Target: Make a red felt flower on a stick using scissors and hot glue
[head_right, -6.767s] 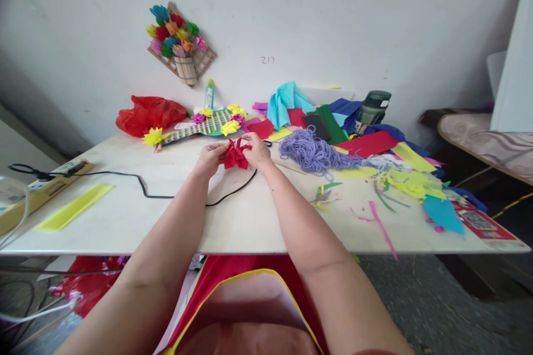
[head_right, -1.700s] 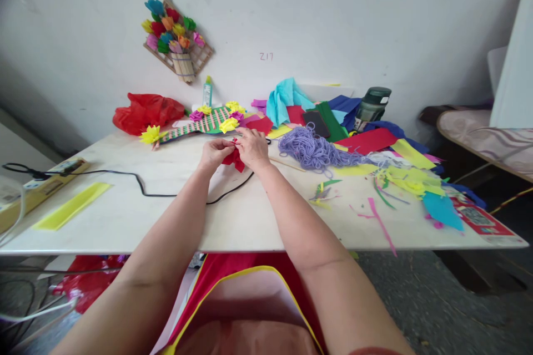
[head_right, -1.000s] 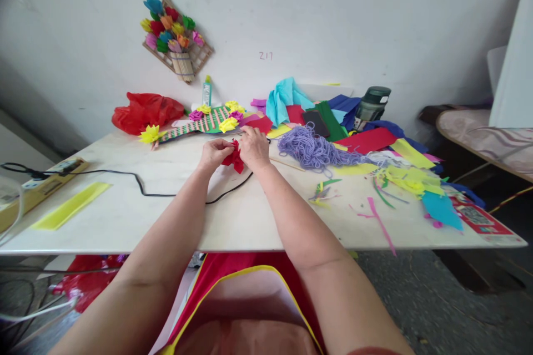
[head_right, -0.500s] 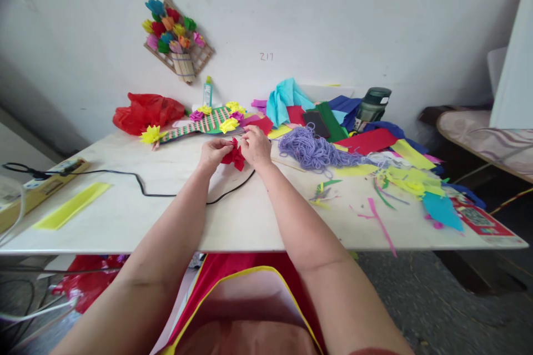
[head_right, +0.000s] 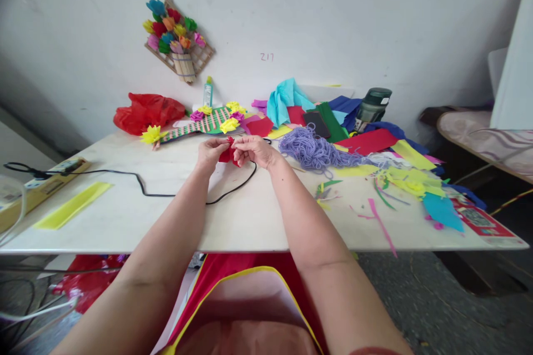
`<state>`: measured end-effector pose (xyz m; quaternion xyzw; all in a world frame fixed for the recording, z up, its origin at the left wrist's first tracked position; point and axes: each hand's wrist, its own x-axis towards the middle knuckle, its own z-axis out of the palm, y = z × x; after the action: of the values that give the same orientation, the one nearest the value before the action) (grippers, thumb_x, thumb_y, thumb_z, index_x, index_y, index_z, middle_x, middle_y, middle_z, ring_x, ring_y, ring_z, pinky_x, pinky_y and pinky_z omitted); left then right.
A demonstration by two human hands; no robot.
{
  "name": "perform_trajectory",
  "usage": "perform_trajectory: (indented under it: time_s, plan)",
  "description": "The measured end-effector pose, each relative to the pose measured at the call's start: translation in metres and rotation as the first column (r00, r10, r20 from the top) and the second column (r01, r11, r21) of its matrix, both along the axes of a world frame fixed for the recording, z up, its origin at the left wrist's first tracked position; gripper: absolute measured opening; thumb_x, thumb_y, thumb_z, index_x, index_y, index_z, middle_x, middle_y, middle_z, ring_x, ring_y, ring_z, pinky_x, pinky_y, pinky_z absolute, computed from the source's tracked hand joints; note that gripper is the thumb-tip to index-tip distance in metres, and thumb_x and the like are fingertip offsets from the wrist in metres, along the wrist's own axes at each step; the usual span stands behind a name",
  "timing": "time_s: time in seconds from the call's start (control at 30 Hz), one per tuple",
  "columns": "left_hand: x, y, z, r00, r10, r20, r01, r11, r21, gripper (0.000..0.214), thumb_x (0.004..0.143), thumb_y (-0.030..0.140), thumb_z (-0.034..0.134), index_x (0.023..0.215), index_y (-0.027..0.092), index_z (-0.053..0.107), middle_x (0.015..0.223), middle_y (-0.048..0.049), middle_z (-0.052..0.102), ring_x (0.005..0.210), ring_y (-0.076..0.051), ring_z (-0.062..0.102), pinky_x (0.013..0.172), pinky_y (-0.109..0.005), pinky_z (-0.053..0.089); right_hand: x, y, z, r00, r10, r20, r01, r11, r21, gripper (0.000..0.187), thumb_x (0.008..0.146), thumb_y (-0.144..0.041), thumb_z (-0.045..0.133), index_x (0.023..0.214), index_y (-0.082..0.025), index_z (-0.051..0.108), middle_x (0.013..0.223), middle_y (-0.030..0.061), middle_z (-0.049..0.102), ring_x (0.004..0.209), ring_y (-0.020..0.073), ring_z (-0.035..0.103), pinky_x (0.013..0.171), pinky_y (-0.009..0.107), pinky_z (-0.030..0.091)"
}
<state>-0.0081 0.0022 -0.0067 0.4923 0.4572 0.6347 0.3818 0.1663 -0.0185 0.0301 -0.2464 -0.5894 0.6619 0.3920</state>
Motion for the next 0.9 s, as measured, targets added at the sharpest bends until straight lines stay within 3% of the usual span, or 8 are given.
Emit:
perform_trajectory:
  time_s: [0.13, 0.27, 0.4, 0.5, 0.57, 0.67, 0.77, 0.9]
  plan:
    - [-0.002, 0.002, 0.001, 0.999, 0.014, 0.039, -0.014, 1.000, -0.007, 0.030, 0.049, 0.038, 0.079, 0.065, 0.018, 0.065, 0.062, -0.0020, 0.065, 0.059, -0.017, 0.061, 0.057, -0.028, 0.047, 0.014, 0.008, 0.004, 0.950, -0.220, -0.222, 0.227, 0.974, 0.006, 0.009, 0.079, -0.022, 0.072, 0.080, -0.019, 0.064, 0.053, -0.0072, 0.055, 0.045, 0.0085, 0.049, 0.048, 0.022, 0.045]
    - [-0.005, 0.001, 0.004, 0.995, 0.036, 0.093, -0.035, 0.999, -0.019, 0.034, 0.045, 0.039, 0.080, 0.065, 0.018, 0.064, 0.062, -0.0015, 0.064, 0.059, -0.017, 0.061, 0.059, -0.029, 0.047, 0.034, 0.020, 0.007, 0.767, -0.534, -0.357, 0.532, 0.839, -0.113, 0.006, 0.081, -0.017, 0.065, 0.078, -0.020, 0.062, 0.045, -0.0113, 0.040, 0.039, 0.0059, 0.034, 0.043, 0.019, 0.033]
    - [-0.006, -0.001, 0.007, 0.981, 0.071, 0.180, -0.063, 0.997, -0.049, 0.033, 0.042, 0.035, 0.079, 0.066, 0.016, 0.066, 0.059, -0.0005, 0.063, 0.057, -0.016, 0.059, 0.056, -0.027, 0.047, 0.049, 0.027, 0.004, 0.635, -0.726, -0.263, 0.725, 0.678, -0.122, 0.001, 0.082, -0.020, 0.064, 0.082, -0.020, 0.062, 0.044, -0.0128, 0.036, 0.037, 0.0059, 0.029, 0.042, 0.019, 0.028]
    - [-0.006, -0.002, 0.008, 0.968, 0.086, 0.234, -0.074, 0.996, -0.059, 0.032, 0.041, 0.032, 0.078, 0.066, 0.016, 0.066, 0.059, -0.0007, 0.063, 0.054, -0.014, 0.057, 0.053, -0.027, 0.046, 0.051, 0.029, -0.001, 0.611, -0.791, -0.022, 0.791, 0.608, 0.068, 0.010, 0.085, -0.020, 0.061, 0.075, -0.019, 0.062, 0.044, -0.0108, 0.039, 0.038, 0.0067, 0.031, 0.042, 0.020, 0.029]
    - [-0.007, -0.002, 0.008, 0.962, 0.082, 0.260, -0.069, 0.996, -0.060, 0.032, 0.042, 0.031, 0.078, 0.067, 0.015, 0.067, 0.059, -0.0012, 0.064, 0.054, -0.015, 0.058, 0.052, -0.026, 0.046, 0.048, 0.029, -0.005, 0.548, -0.797, 0.254, 0.738, 0.604, 0.302, 0.018, 0.085, -0.021, 0.063, 0.067, -0.018, 0.062, 0.048, -0.0064, 0.049, 0.042, 0.0080, 0.041, 0.045, 0.021, 0.035]
    - [-0.008, -0.002, 0.007, 0.953, 0.069, 0.296, -0.054, 0.997, -0.057, 0.032, 0.041, 0.030, 0.079, 0.067, 0.016, 0.067, 0.061, -0.0019, 0.066, 0.055, -0.015, 0.060, 0.052, -0.026, 0.047, 0.043, 0.024, -0.006, 0.263, -0.749, 0.609, 0.449, 0.653, 0.609, 0.012, 0.083, -0.022, 0.068, 0.072, -0.016, 0.071, 0.075, 0.0056, 0.072, 0.073, 0.0168, 0.067, 0.065, 0.024, 0.048]
    - [-0.010, 0.000, 0.007, 0.946, 0.041, 0.322, -0.028, 0.999, -0.046, 0.031, 0.040, 0.030, 0.079, 0.065, 0.016, 0.068, 0.061, -0.0022, 0.067, 0.056, -0.015, 0.061, 0.052, -0.025, 0.048, 0.036, 0.018, -0.004, 0.011, -0.641, 0.767, 0.205, 0.752, 0.626, 0.020, 0.083, -0.019, 0.067, 0.100, -0.016, 0.078, 0.116, 0.0156, 0.075, 0.108, 0.0269, 0.070, 0.084, 0.030, 0.051]
    - [-0.010, 0.000, 0.006, 0.947, -0.007, 0.320, 0.014, 1.000, -0.020, 0.032, 0.043, 0.033, 0.079, 0.067, 0.015, 0.070, 0.064, -0.0036, 0.068, 0.059, -0.017, 0.063, 0.054, -0.026, 0.049, 0.029, 0.014, -0.004, -0.094, -0.543, 0.834, 0.095, 0.829, 0.551, 0.039, 0.082, -0.015, 0.063, 0.119, -0.014, 0.073, 0.127, 0.0197, 0.071, 0.117, 0.0304, 0.067, 0.091, 0.033, 0.052]
